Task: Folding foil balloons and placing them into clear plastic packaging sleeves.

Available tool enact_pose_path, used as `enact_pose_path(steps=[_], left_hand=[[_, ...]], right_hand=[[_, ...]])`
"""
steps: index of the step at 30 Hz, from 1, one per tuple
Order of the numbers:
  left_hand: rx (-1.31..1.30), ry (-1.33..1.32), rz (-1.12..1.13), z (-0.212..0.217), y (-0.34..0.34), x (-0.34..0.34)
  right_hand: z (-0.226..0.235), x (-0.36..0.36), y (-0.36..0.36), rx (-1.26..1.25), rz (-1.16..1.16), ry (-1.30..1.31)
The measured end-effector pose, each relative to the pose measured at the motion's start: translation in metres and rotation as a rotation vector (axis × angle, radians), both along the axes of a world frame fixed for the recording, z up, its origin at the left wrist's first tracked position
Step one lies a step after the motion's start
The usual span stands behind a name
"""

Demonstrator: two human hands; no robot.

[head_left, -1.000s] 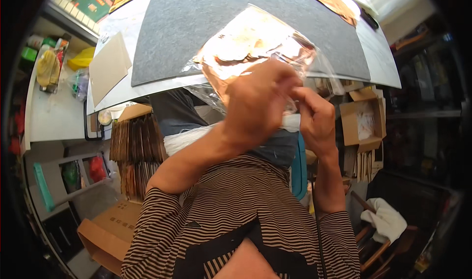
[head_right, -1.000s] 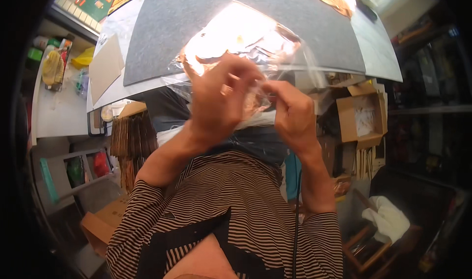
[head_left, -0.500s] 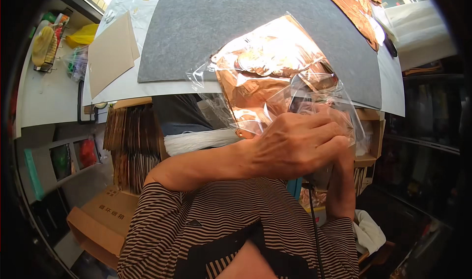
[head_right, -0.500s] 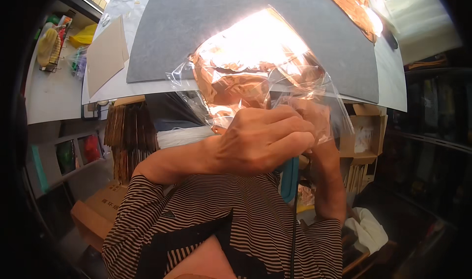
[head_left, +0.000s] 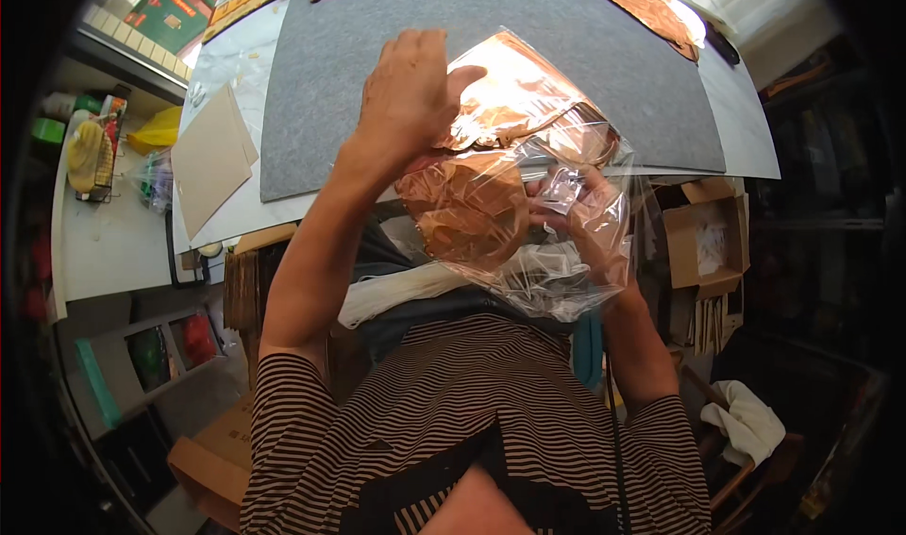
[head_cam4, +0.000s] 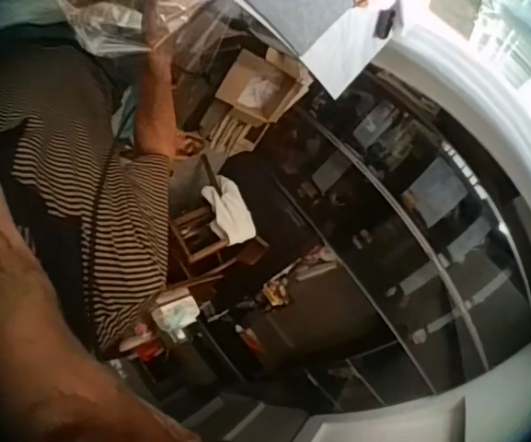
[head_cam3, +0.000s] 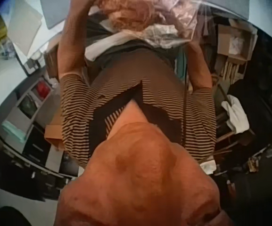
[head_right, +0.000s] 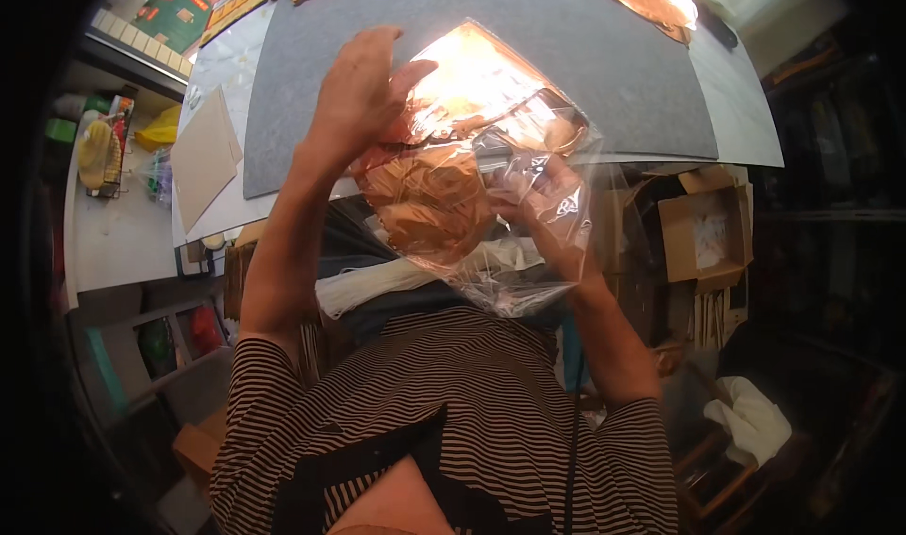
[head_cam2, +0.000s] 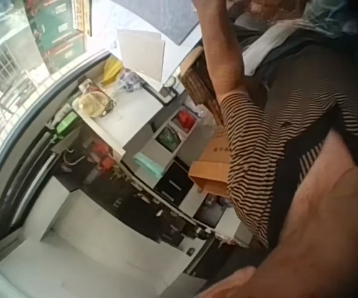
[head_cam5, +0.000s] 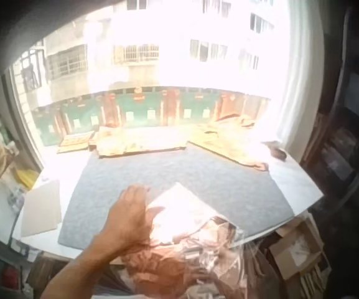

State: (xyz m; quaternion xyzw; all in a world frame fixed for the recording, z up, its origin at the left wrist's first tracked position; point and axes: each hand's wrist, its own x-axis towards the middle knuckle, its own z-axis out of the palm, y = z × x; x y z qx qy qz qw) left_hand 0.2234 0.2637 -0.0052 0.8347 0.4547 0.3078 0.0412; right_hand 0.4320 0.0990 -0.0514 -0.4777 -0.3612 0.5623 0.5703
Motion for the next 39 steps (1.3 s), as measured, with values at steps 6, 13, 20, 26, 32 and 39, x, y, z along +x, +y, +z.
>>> enact_pose_path(steps=[6,13,20,26,32,39], left_hand=[[-0.316,0.132,0.012,0.005,0.031,0.021],[-0.985,-0.136,-0.319,0.014,0.044,0.029],[-1.202,-0.780,-0.711,0.032,0.001,0.035],[-1.270,-0.926,-0.767,0.031,-0.022,0.041],[-1.140,-1.011,-0.636,0.029,-0.043,0.033],[-0.726,-0.903,-0.452,0.026,-0.069,0.020]], right_hand=[[0.005,-0.004,-0.001,0.012,-0.319,-0.394],[0.001,0.016,-0.003,-0.072,-0.361,-0.300],[0.004,0.026,-0.015,0.014,-0.141,0.033],[-0.007,0.027,-0.023,0.309,-0.150,0.188],[0.010,0.023,-0.027,0.215,-0.149,0.172],[-0.010,0.021,-0.029,0.210,-0.112,-0.236]])
